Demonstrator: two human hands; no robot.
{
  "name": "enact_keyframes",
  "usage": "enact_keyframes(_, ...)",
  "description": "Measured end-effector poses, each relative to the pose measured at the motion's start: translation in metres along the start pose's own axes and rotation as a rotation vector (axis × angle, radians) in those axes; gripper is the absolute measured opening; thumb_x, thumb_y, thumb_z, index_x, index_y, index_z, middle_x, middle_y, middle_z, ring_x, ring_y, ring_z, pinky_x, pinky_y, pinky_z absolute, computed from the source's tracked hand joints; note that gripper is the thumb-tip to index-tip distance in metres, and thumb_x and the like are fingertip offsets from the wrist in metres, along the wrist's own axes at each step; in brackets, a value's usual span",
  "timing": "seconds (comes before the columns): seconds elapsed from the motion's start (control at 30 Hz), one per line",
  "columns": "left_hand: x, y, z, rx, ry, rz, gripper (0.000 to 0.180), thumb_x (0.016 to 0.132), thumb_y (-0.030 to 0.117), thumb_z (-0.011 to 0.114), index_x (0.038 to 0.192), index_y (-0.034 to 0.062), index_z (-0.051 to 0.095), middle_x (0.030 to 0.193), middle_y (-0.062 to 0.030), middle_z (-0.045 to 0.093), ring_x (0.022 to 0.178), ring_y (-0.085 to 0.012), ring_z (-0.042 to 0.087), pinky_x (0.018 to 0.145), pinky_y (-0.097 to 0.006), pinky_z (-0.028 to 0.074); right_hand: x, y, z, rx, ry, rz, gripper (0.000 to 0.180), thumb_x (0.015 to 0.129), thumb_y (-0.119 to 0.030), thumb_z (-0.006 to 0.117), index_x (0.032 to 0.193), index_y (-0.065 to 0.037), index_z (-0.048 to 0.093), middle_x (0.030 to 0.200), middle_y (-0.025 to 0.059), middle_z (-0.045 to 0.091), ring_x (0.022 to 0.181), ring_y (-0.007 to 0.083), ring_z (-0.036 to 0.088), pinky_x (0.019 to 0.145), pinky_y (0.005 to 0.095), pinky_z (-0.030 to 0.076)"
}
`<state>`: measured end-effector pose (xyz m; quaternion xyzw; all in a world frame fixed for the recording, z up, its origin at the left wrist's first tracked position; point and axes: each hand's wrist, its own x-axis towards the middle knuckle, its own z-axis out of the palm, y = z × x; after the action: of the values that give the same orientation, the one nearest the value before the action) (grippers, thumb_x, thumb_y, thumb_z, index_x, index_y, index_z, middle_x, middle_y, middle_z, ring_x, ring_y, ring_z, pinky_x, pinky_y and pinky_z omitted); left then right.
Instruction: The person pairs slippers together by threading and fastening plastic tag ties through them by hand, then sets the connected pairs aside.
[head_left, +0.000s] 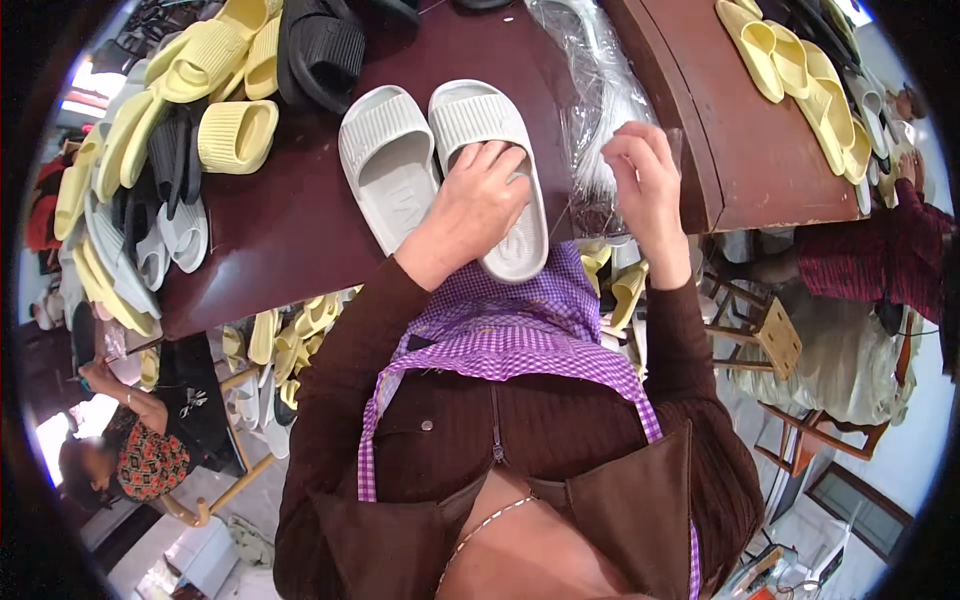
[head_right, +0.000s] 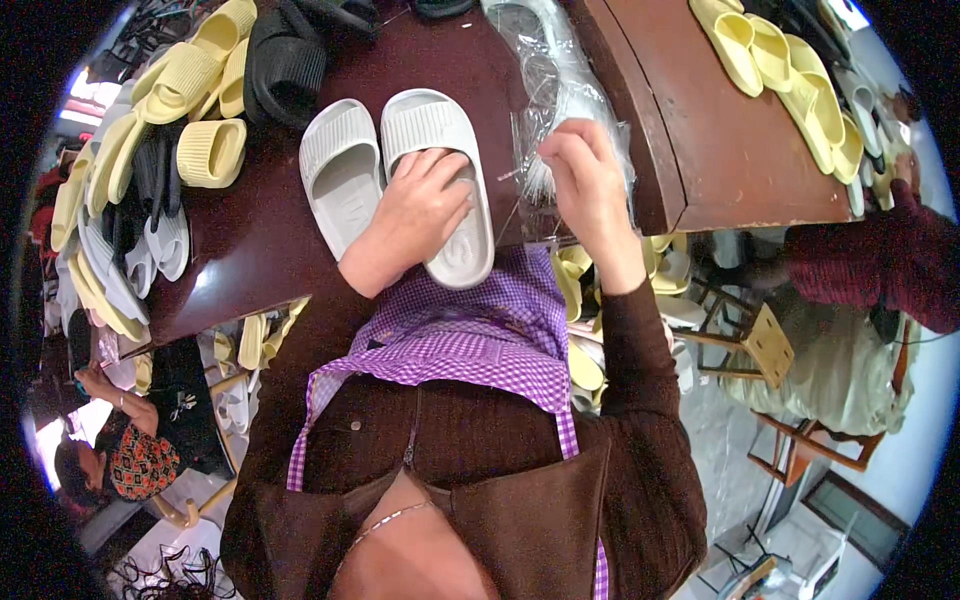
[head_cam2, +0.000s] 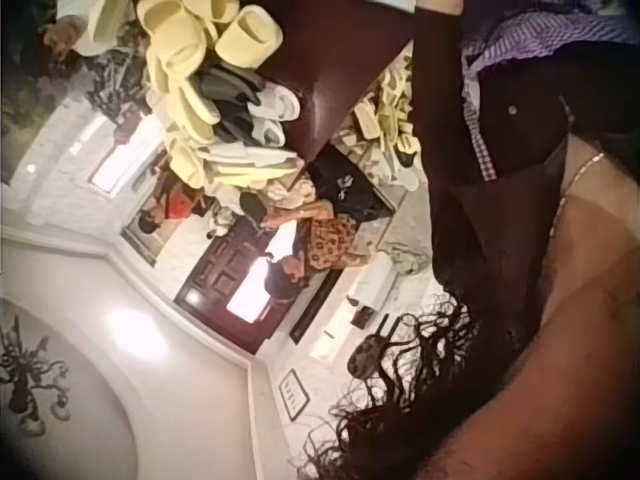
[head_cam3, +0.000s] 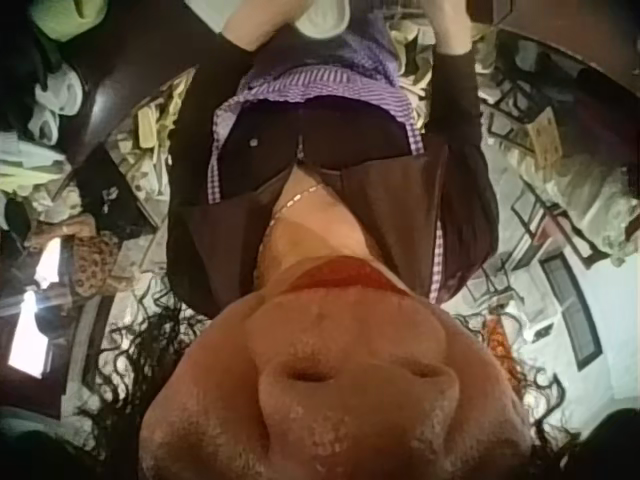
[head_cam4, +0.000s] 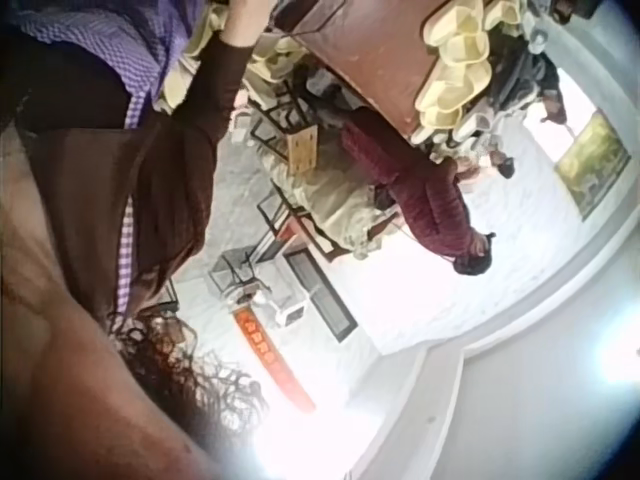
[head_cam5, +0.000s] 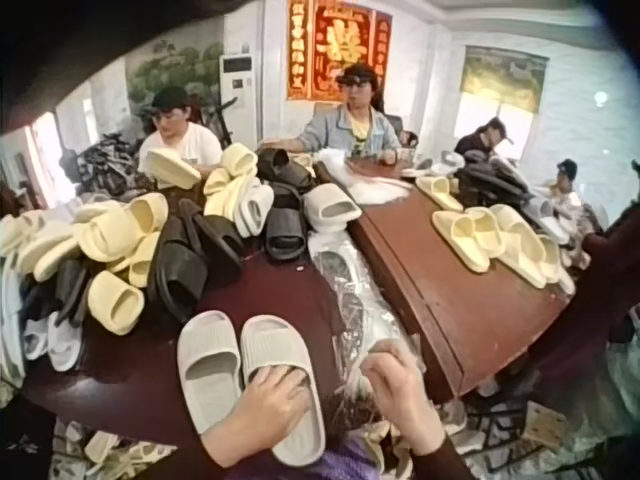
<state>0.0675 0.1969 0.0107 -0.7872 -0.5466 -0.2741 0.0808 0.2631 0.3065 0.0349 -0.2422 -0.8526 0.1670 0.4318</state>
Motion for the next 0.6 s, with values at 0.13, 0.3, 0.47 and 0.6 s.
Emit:
enact_keyframes(0.13,0.006,0.001,-0.006,-0.169,0.041,-0.087,0.015,0.074,0.011,0.065,0.085,0.0011,0.063,0.101,-0.0113,0.059,0.098,-0.0270,0.054,0.087,-0.038,0.041,-0.007,-0.019,-0.005,0.165,0.041,-0.033,0.012,0.079,0.010,0.058,0.085,-0.001,0.058,0.089,0.0118,0.062,0.081,0.0204,0.061,0.069,0.0278,0.049)
enact_keyframes(0.3,0.025,0.021,-0.017,-0.603,0.163,-0.128,0.027,0.081,0.009,0.064,0.106,-0.0007,0.062,0.112,-0.0124,0.061,0.100,-0.0268,0.059,0.087,-0.036,0.046,-0.007,-0.055,-0.007,0.318,-0.037,-0.029,0.010,0.080,0.009,0.058,0.085,0.001,0.058,0.088,0.0138,0.063,0.078,0.0206,0.061,0.069,0.0285,0.049)
enact_keyframes(0.47,0.020,0.027,-0.013,-1.123,0.074,-0.182,0.023,0.085,0.008,0.062,0.106,-0.0013,0.062,0.109,-0.0105,0.063,0.098,-0.0208,0.061,0.085,-0.030,0.048,-0.003,-0.068,-0.016,0.632,-0.074,-0.051,0.009,0.084,0.008,0.054,0.089,0.001,0.057,0.089,0.0139,0.063,0.079,0.0205,0.062,0.069,0.0285,0.049)
enact_keyframes(0.6,0.008,0.027,-0.023,-1.192,-0.045,-0.275,0.018,0.089,0.008,0.059,0.104,-0.0023,0.063,0.099,-0.0076,0.065,0.090,-0.0147,0.062,0.081,-0.026,0.048,-0.004,-0.055,-0.024,0.991,-0.001,0.054,0.009,0.086,0.005,0.053,0.094,0.002,0.057,0.091,0.0142,0.063,0.079,0.0202,0.062,0.070,0.0284,0.050)
